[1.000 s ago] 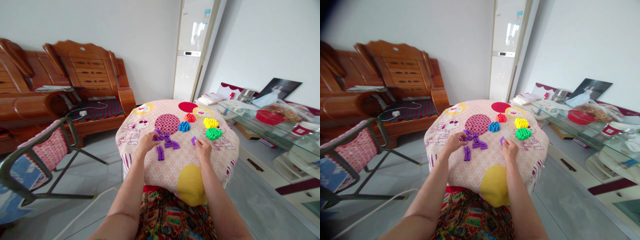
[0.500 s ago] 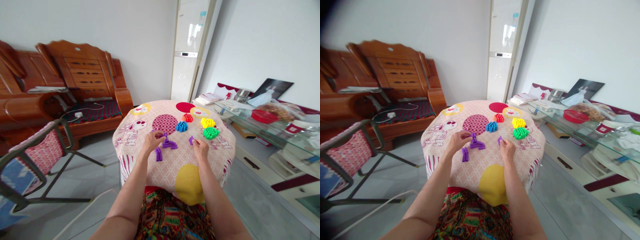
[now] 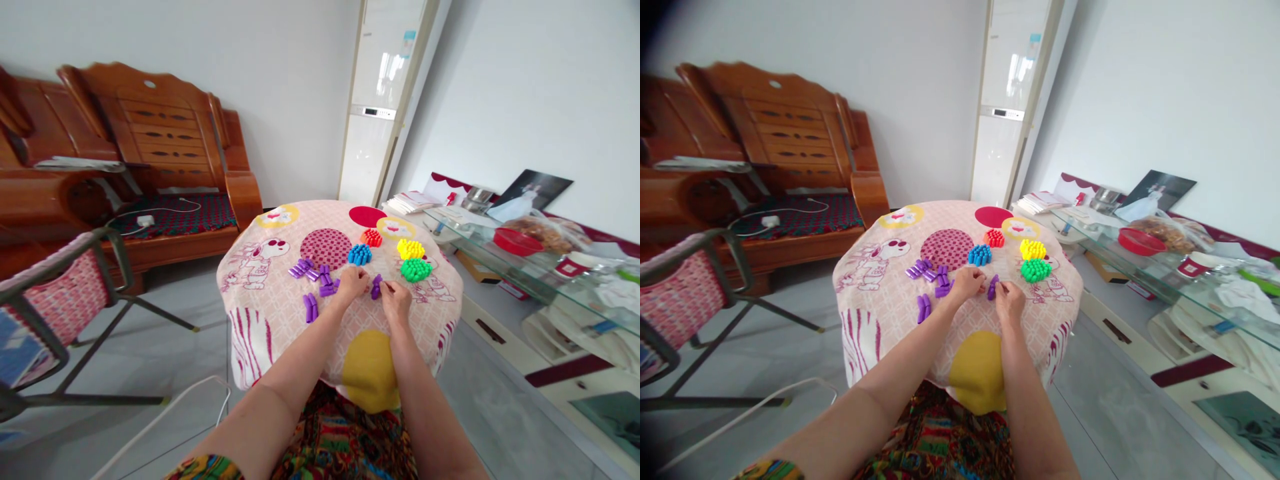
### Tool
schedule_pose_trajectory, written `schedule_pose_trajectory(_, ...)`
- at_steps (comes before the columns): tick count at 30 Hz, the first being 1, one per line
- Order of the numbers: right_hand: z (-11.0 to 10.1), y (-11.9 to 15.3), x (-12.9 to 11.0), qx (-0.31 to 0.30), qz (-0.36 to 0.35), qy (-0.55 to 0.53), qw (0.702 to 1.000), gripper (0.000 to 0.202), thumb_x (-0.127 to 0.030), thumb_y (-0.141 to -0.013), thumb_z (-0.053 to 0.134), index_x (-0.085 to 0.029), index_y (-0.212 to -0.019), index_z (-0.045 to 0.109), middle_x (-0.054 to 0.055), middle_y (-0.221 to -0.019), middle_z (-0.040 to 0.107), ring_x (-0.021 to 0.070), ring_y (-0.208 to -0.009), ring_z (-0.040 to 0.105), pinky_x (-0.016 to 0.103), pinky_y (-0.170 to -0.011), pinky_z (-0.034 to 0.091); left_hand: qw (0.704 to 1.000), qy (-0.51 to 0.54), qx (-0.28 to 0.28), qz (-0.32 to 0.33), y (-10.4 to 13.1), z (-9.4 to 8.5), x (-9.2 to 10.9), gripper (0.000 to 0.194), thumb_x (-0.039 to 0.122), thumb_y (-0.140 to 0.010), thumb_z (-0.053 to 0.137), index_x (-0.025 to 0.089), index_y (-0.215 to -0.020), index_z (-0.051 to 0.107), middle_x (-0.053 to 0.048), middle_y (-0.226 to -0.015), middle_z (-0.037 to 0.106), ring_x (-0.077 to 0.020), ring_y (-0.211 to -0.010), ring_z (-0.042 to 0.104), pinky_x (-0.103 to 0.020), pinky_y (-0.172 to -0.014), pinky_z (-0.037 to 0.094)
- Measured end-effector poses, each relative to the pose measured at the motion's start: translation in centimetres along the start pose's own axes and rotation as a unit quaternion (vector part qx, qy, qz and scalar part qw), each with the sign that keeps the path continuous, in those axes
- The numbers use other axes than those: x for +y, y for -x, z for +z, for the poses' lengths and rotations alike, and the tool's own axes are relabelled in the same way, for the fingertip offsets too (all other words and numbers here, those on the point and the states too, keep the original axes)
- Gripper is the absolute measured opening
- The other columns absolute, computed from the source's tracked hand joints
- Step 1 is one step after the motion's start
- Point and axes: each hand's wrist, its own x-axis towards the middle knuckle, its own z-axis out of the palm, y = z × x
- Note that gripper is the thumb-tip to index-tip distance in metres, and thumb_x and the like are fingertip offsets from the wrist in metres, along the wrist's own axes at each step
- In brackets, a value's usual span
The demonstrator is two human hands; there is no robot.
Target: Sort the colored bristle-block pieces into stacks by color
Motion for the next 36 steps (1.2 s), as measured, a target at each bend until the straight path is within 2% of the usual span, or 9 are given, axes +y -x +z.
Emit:
schedule_pose_trajectory(4,0.0,-0.1,0.0,-0.005,0.012,-0.008,1.0,0.043,-0.049,-0.083,0.05,-0.016,-0.078,0.076,0.012,-0.076,0.075,0.0231,-0.07,0.064,0.031,-0.066,0.045,0.995,-0.01,-0.026,0.094,1.4,-0.4,-0.3,0.03,0.014,-0.071,0.062,0.014,-0.099,0.071,-0.006,-0.088,0.074,-0.0158,-0.074,0.068,-0.024,-0.069,0.051)
schedule_pose_trajectory(7,0.0,-0.2,-0.1,-0.008,0.021,-0.018,1.0,0.042,-0.05,-0.082,0.052,-0.016,-0.08,0.077,0.012,-0.075,0.075,0.0233,-0.07,0.066,0.031,-0.067,0.046,0.984,-0.053,-0.054,0.163,2.3,-0.3,-0.1,0.031,0.018,-0.065,0.069,0.013,-0.096,0.07,-0.007,-0.088,0.073,-0.0177,-0.074,0.066,-0.026,-0.068,0.05)
schedule_pose_trajectory(12,-0.2,-0.2,-0.3,-0.006,0.019,-0.019,1.0,0.043,-0.051,-0.081,0.052,-0.016,-0.078,0.077,0.013,-0.076,0.075,0.024,-0.071,0.066,0.031,-0.067,0.045,0.987,-0.078,-0.008,0.142,2.2,0.4,0.5,0.017,0.019,-0.074,0.062,0.012,-0.087,0.069,-0.008,-0.082,0.071,-0.0181,-0.073,0.063,-0.028,-0.069,0.048)
schedule_pose_trajectory(22,-0.3,-0.2,-0.5,-0.005,0.009,-0.016,1.0,0.043,-0.05,-0.082,0.052,-0.015,-0.077,0.077,0.013,-0.073,0.074,0.0228,-0.068,0.063,0.031,-0.065,0.044,0.989,-0.055,0.001,0.136,2.0,0.7,0.5,0.03,0.013,-0.07,0.065,0.012,-0.101,0.068,-0.009,-0.093,0.072,-0.0174,-0.077,0.065,-0.028,-0.073,0.051)
schedule_pose_trajectory(25,-0.4,-0.1,-0.5,-0.002,-0.005,-0.003,1.0,0.044,-0.049,-0.083,0.049,-0.015,-0.073,0.075,0.011,-0.068,0.072,0.0208,-0.063,0.06,0.03,-0.062,0.041,0.987,-0.058,0.043,0.141,1.9,-1.2,0.4,0.042,0.007,-0.071,0.061,0.012,-0.112,0.066,-0.011,-0.105,0.071,-0.0158,-0.079,0.065,-0.028,-0.078,0.053)
schedule_pose_trajectory(28,-0.4,-0.1,-0.4,-0.001,-0.006,0.001,1.0,0.043,-0.048,-0.083,0.048,-0.015,-0.072,0.075,0.01,-0.066,0.071,0.0198,-0.062,0.058,0.029,-0.06,0.039,0.983,-0.086,0.111,0.119,1.3,-4.9,-0.8,0.038,0.009,-0.075,0.06,0.015,-0.112,0.067,-0.009,-0.107,0.071,-0.0186,-0.089,0.066,-0.032,-0.088,0.052)
schedule_pose_trajectory(31,-0.2,-0.1,-0.3,-0.002,0.005,0.001,1.0,0.042,-0.048,-0.081,0.049,-0.016,-0.073,0.075,0.01,-0.066,0.071,0.0198,-0.062,0.059,0.029,-0.06,0.04,0.968,-0.149,0.198,0.051,0.7,-8.9,-3.3,0.036,0.011,-0.075,0.06,0.016,-0.109,0.07,-0.011,-0.11,0.071,-0.0255,-0.11,0.062,-0.038,-0.101,0.046)
schedule_pose_trajectory(33,-0.2,-0.1,-0.3,-0.003,0.008,-0.004,1.0,0.041,-0.047,-0.08,0.05,-0.016,-0.072,0.075,0.01,-0.066,0.071,0.0197,-0.062,0.059,0.029,-0.06,0.041,0.962,-0.176,0.207,0.011,0.5,-10.8,-5.1,0.037,0.01,-0.073,0.06,0.016,-0.108,0.071,-0.012,-0.11,0.071,-0.0271,-0.111,0.062,-0.039,-0.102,0.045)
schedule_pose_trajectory(36,-0.2,-0.1,-0.4,-0.006,0.012,-0.014,1.0,0.04,-0.047,-0.078,0.05,-0.016,-0.07,0.074,0.011,-0.066,0.071,0.0195,-0.061,0.059,0.028,-0.06,0.042,0.965,-0.187,0.177,-0.039,0.6,-12.1,-7.5,0.033,0.011,-0.072,0.062,0.018,-0.101,0.075,-0.011,-0.103,0.073,-0.0283,-0.104,0.065,-0.038,-0.093,0.048)
